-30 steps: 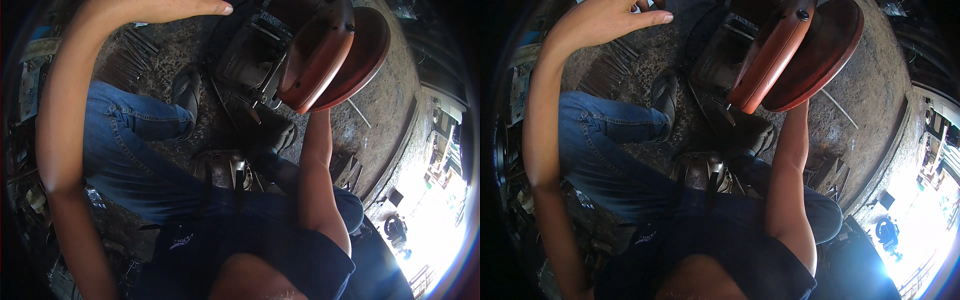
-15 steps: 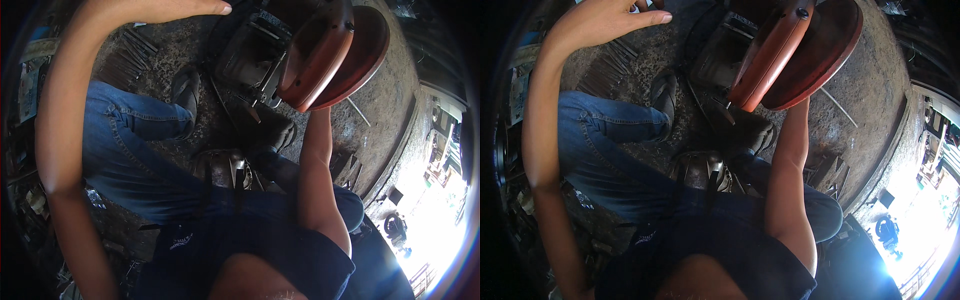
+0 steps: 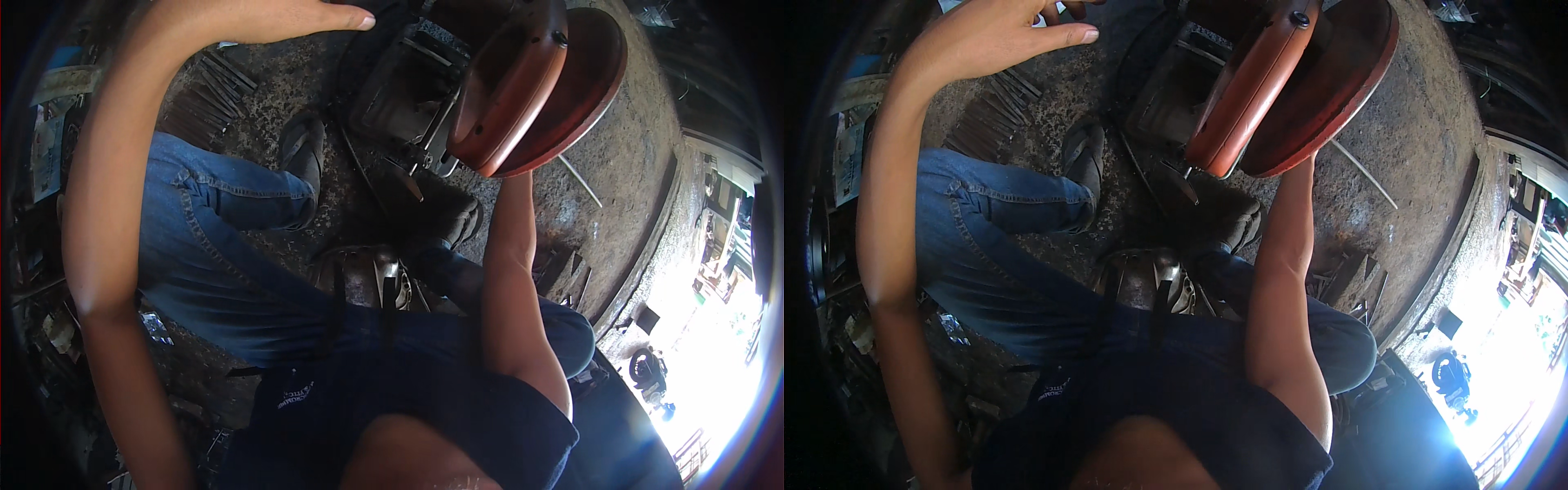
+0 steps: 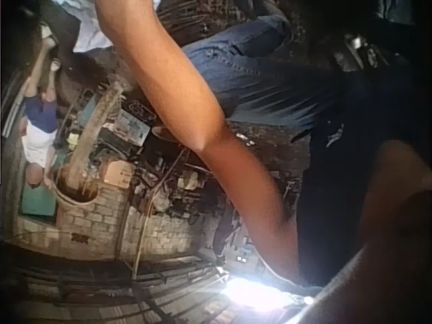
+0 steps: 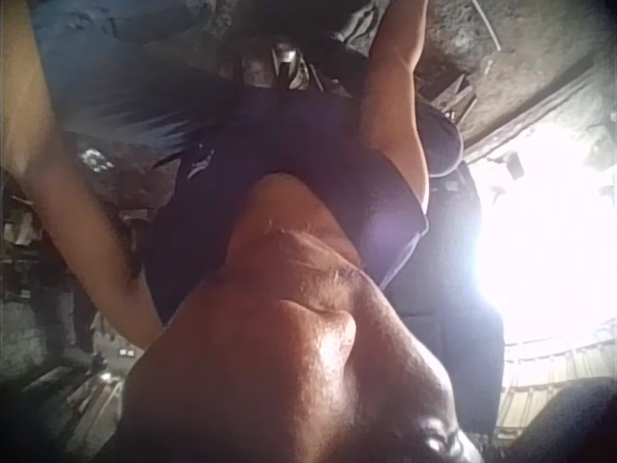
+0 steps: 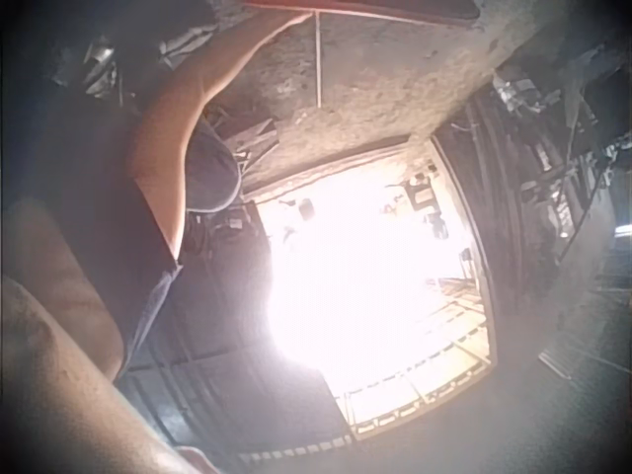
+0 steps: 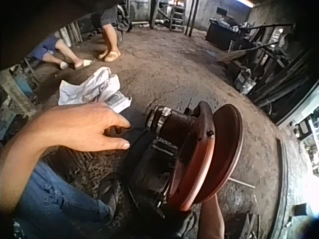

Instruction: Cutting metal rods using a chop saw.

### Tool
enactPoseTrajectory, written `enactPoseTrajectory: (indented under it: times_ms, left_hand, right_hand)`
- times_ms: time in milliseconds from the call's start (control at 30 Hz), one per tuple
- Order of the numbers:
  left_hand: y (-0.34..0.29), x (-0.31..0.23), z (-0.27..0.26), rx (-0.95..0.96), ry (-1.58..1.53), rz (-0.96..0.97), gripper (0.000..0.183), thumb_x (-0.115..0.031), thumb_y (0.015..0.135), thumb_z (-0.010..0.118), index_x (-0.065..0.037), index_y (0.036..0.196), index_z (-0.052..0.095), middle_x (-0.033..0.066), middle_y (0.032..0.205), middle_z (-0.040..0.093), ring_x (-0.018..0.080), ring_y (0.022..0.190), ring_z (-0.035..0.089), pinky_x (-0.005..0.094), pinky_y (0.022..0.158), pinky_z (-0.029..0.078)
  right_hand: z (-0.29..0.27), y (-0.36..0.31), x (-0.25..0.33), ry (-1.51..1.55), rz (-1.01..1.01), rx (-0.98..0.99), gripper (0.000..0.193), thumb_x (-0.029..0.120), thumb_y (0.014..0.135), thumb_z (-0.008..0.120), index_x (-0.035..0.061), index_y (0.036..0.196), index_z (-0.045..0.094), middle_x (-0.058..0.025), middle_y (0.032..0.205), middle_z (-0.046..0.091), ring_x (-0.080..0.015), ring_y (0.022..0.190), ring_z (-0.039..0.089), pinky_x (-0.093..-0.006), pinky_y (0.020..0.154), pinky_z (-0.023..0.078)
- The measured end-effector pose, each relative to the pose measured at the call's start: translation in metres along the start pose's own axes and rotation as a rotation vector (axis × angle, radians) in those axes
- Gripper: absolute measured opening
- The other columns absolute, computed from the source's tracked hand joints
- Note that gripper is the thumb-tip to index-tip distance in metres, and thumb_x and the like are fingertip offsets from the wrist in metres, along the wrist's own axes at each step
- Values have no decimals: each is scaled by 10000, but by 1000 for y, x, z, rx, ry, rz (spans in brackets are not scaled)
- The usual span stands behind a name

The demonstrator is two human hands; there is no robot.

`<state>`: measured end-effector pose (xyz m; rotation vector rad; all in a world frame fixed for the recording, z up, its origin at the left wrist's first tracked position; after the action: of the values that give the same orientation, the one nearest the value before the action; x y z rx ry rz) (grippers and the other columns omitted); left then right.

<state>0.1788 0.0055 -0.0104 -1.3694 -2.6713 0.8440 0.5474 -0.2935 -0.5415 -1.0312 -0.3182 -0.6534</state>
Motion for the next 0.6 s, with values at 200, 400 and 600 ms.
enactPoseTrajectory:
  times_ms: [200,400,600]
  left_hand:
    - [-5,-2,-2,-33,34,11,531,-350,982,668,85,1285,637,274,1092,730,335,939,745,417,819,588]
    - [-3,-2,-3,30,-24,-55,531,-345,981,667,88,1286,634,278,1083,731,334,938,747,421,804,593]
    - [0,-6,-6,58,16,-78,537,-359,984,666,87,1281,637,268,1065,738,326,926,748,411,796,594]
  right_hand:
    - [-18,-17,-15,11,6,-17,147,143,1029,605,-1,1007,626,-133,947,705,-234,784,702,-311,696,632]
    - [-17,-12,-11,20,-15,-31,150,145,1030,604,-2,1008,626,-134,949,705,-234,784,702,-310,697,632]
    - [-26,-13,-14,35,-23,-50,153,148,1031,603,-3,1009,626,-135,950,704,-233,784,701,-310,698,631]
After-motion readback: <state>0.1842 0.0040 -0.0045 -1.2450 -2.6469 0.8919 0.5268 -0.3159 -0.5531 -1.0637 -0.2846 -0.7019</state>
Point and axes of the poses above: each hand's wrist, its own y-axis towards the middle knuckle, its own z-axis out of the palm, x = y × z, the point moved 5 cm from there along y, towards the middle knuckle
